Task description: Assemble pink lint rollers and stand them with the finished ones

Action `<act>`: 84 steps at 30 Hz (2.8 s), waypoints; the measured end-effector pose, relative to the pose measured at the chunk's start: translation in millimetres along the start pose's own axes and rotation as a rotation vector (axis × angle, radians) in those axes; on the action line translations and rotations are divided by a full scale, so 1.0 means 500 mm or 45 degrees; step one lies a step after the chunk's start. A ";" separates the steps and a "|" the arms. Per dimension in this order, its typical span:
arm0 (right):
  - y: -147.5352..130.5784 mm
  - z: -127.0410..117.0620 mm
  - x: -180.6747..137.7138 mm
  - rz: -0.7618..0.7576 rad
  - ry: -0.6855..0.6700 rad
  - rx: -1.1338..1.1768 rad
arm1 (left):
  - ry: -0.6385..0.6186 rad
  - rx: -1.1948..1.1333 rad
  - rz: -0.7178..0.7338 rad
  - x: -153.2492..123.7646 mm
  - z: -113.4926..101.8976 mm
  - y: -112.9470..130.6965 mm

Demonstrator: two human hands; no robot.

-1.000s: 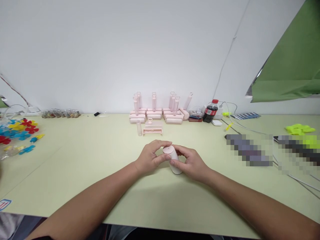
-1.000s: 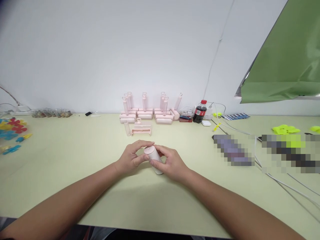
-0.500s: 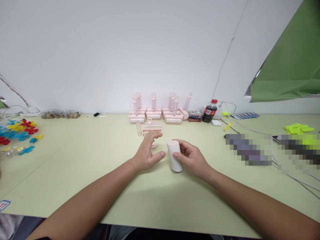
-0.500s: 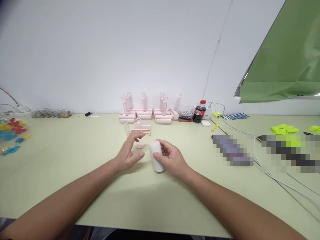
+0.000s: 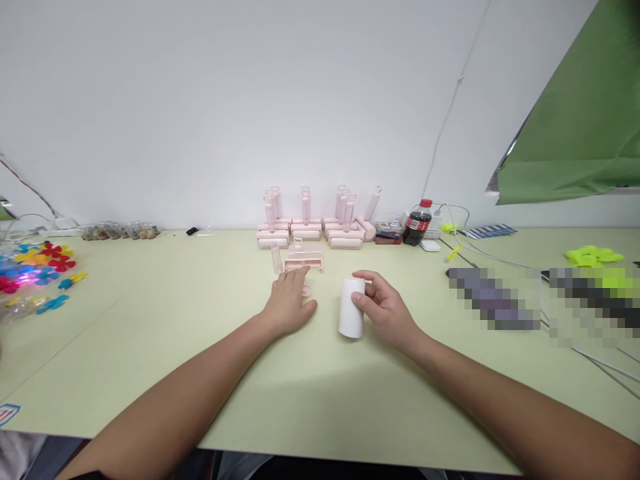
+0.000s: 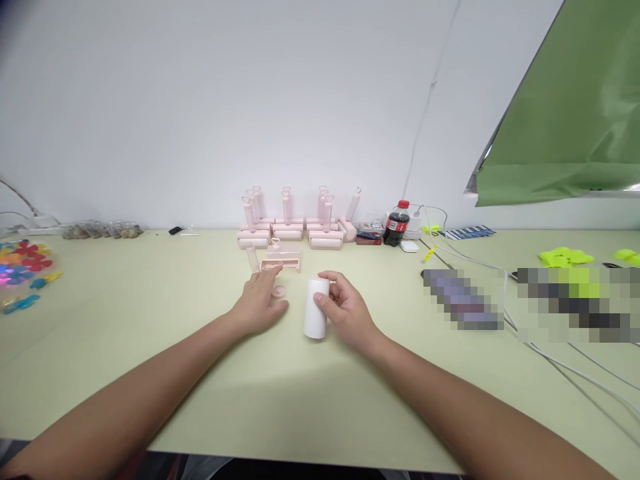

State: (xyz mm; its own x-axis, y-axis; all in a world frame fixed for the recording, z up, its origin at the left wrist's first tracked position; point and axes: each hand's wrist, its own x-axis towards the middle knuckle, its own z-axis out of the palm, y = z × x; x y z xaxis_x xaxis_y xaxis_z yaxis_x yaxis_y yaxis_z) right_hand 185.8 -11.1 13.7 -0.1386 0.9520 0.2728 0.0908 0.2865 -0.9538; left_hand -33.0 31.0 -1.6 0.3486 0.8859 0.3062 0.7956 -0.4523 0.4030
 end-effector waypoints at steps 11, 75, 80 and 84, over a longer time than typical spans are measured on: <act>0.015 -0.014 0.017 0.316 0.113 0.325 | -0.062 0.116 -0.016 0.013 0.011 -0.011; 0.014 -0.015 0.027 0.519 0.260 0.715 | -0.078 0.265 -0.325 0.016 -0.013 -0.004; 0.016 -0.011 0.029 0.518 0.234 0.670 | -0.156 0.419 -0.447 0.031 -0.025 -0.035; 0.017 -0.009 0.028 0.527 0.211 0.647 | -0.166 0.402 -0.411 0.035 -0.021 -0.036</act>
State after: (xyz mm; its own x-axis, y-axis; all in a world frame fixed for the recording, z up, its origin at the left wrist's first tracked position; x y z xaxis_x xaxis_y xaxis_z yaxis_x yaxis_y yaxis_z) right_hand 188.9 5.0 10.0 -0.0355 0.9879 -0.1511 -0.3765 -0.1533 -0.9137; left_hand -46.3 53.8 5.4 0.1022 0.9908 0.0890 0.9783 -0.1163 0.1717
